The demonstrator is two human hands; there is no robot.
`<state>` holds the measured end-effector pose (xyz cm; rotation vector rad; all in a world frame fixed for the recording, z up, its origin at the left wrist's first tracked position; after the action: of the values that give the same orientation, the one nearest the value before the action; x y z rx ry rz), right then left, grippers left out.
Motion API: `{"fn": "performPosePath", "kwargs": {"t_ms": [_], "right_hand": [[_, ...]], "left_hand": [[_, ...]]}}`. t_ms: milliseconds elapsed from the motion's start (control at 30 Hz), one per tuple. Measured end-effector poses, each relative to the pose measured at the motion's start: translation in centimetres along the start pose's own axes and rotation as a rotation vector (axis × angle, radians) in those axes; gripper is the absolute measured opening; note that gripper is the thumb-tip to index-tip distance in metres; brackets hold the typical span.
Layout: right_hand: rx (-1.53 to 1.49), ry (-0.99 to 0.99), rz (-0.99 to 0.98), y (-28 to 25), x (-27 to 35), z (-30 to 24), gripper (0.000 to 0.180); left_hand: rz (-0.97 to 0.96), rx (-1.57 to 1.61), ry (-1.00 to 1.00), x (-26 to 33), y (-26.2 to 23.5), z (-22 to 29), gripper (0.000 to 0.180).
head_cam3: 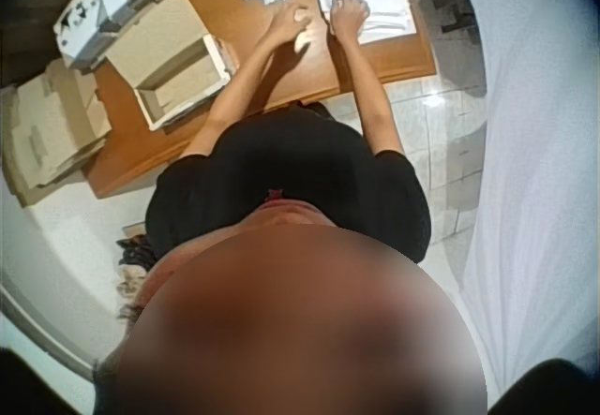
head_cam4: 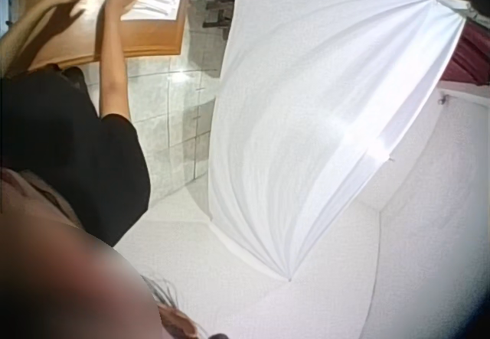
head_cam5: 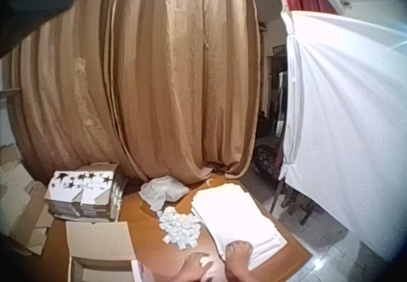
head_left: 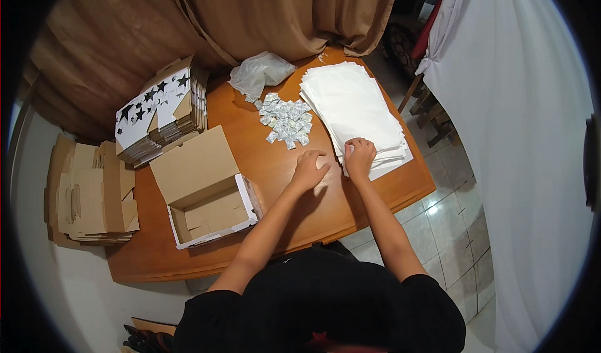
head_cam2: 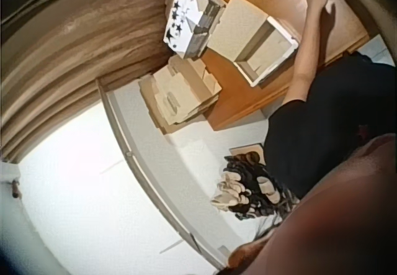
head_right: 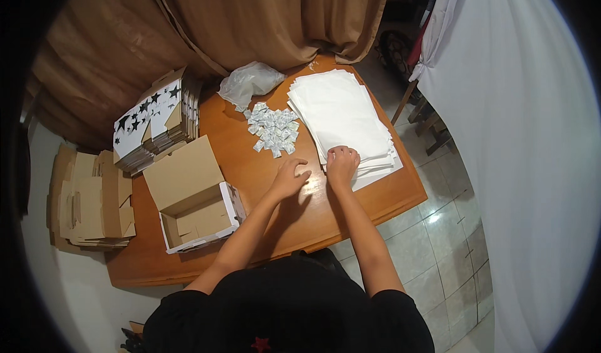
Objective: Folding a cardboard shoe box and packing a pair of shoes into it with tissue paper.
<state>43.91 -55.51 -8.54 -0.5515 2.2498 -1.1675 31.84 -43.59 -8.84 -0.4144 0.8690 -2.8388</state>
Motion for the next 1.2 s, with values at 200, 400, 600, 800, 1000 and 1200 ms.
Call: {"fn": "performPosePath", "kwargs": {"t_ms": [200, 400, 600, 800, 1000, 1200], "right_hand": [[-0.156, -0.342, 0.109, -3.1, 2.1, -3.3, 0.018], [-0.210, -0.588, -0.254, -4.6, 8.0, -9.1, 0.027], [-0.201, -0.718, -0.444, -5.3, 11.0, -14.5, 0.016], [-0.461, -0.759, -0.449, -7.1, 9.6, -21.5, 0.014], [-0.602, -0.782, -0.509, -2.7, 7.5, -28.6, 0.019], [-0.358, -0.799, -0.548, 6.4, 6.7, -33.3, 0.038]], "left_hand": [[-0.150, 0.965, -0.129, -3.0, -0.2, 0.1, 0.057], [-0.128, 1.560, -0.221, -3.1, -1.4, -1.9, 0.053], [0.081, 0.917, -0.035, 2.1, -8.0, -0.1, 0.031], [0.269, 0.889, 0.054, 13.6, -17.3, -2.2, 0.032], [0.388, 0.810, -0.160, 25.3, -20.3, -11.4, 0.040], [0.400, 0.872, -0.213, 29.3, -19.4, -17.4, 0.043]]}}
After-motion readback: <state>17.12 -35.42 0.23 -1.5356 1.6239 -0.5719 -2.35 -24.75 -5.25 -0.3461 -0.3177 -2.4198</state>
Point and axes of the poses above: each hand's wrist, its own x-axis away from the middle knuckle, its own y-axis out of the palm, z = x × y, the point moved 3 cm from there along -x, towards the middle knuckle, and after that the axes turned 14 degrees about -z, right-handed, at the moved point
